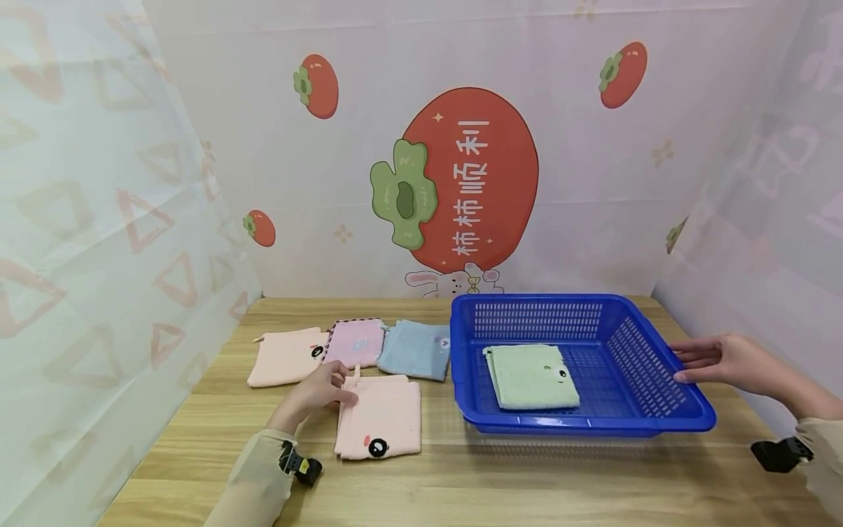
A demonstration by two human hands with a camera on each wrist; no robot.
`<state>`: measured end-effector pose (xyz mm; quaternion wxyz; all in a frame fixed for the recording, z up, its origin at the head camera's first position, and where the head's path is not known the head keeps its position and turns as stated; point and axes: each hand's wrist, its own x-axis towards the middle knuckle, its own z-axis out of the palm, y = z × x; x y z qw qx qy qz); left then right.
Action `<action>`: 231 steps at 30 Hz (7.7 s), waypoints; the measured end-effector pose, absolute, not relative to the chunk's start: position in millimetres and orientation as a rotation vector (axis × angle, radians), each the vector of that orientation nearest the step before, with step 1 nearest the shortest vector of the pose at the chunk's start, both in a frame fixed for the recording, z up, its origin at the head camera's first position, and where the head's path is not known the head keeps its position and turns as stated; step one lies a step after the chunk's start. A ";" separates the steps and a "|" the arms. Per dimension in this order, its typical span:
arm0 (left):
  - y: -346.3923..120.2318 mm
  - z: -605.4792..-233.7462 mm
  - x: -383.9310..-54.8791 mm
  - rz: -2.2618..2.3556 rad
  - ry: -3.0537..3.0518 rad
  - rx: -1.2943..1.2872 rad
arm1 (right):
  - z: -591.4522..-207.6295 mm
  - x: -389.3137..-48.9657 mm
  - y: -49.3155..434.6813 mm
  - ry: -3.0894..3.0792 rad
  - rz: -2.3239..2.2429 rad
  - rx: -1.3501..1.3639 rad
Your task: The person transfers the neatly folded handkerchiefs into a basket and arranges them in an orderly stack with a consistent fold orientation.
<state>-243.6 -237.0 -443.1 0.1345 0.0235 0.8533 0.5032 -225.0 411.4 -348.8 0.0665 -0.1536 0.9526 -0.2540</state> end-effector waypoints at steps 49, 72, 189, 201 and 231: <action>-232.5 -442.2 -238.2 1.486 2.457 0.017 | -354.3 -225.8 411.3 2.917 -0.726 -0.423; -231.4 -438.1 -235.8 1.556 2.449 -0.013 | -353.6 -225.1 409.8 2.908 -0.744 -0.431; -214.4 -373.6 -243.8 1.947 2.317 0.066 | -352.5 -225.5 411.7 2.873 -0.769 -0.435; -207.4 -362.2 -249.9 1.921 2.321 0.081 | -352.3 -226.0 414.2 2.870 -0.770 -0.460; -195.1 -344.0 -262.6 1.953 2.326 0.151 | -352.8 -225.3 414.2 2.884 -0.799 -0.468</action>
